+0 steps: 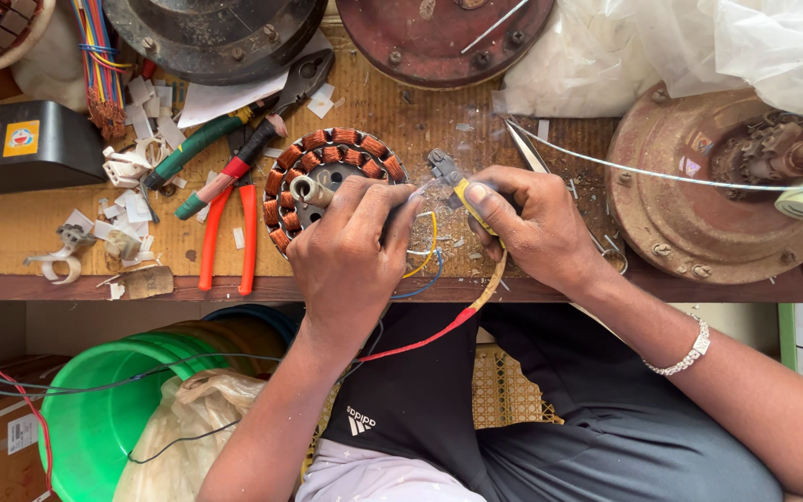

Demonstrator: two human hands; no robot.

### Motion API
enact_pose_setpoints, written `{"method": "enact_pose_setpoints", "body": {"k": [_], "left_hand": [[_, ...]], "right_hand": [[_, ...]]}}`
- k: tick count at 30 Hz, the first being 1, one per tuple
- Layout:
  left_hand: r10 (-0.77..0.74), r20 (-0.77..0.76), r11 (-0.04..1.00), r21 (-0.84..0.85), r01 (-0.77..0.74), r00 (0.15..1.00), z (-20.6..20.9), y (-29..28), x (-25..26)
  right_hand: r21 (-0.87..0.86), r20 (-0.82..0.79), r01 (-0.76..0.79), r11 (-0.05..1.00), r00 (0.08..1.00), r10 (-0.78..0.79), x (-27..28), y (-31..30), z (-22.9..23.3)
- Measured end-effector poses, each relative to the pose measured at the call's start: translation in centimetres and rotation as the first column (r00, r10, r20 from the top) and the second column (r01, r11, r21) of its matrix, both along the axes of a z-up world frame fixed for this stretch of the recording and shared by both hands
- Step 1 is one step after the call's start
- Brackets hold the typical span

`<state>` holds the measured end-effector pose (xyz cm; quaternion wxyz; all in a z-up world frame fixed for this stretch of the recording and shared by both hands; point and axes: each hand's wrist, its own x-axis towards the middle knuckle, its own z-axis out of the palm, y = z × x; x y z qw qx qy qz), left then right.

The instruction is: The person strips insulation from wires and trims wire ends on a motor stator using wire strippers and pliers. The person then twists and organizes the exposed wires by hand.

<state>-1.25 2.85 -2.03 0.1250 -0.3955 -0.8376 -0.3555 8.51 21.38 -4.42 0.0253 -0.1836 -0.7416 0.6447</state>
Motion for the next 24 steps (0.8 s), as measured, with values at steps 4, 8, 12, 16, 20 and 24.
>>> {"method": "enact_pose_setpoints", "body": {"k": [4, 8, 12, 16, 20, 24], "left_hand": [[0.016, -0.022, 1.0, -0.009, -0.016, 1.0, 0.03, 0.08, 0.06], [0.012, -0.012, 1.0, -0.011, -0.012, 1.0, 0.08, 0.05, 0.05], [0.017, -0.029, 1.0, -0.005, -0.017, 0.999, 0.11, 0.12, 0.11], [0.015, -0.026, 1.0, 0.0, -0.015, 1.0, 0.16, 0.15, 0.13], [0.021, -0.03, 1.0, 0.0, -0.021, 0.999, 0.16, 0.18, 0.14], [0.015, -0.02, 1.0, -0.001, -0.015, 1.0, 0.21, 0.1, 0.12]], "right_hand": [[-0.019, 0.022, 0.004, 1.0, 1.0, -0.003, -0.09, 0.06, 0.19], [0.015, -0.001, 0.0, 1.0, 1.0, 0.0, -0.16, -0.05, 0.3], [0.038, 0.003, 0.004, 0.999, 1.0, -0.004, -0.26, -0.24, 0.27], [0.036, -0.021, -0.005, 0.999, 1.0, 0.005, -0.3, -0.25, 0.24], [0.052, 0.01, -0.012, 0.999, 1.0, 0.011, -0.3, -0.36, 0.17], [0.04, -0.002, -0.016, 0.999, 1.0, 0.016, -0.27, -0.28, 0.15]]}}
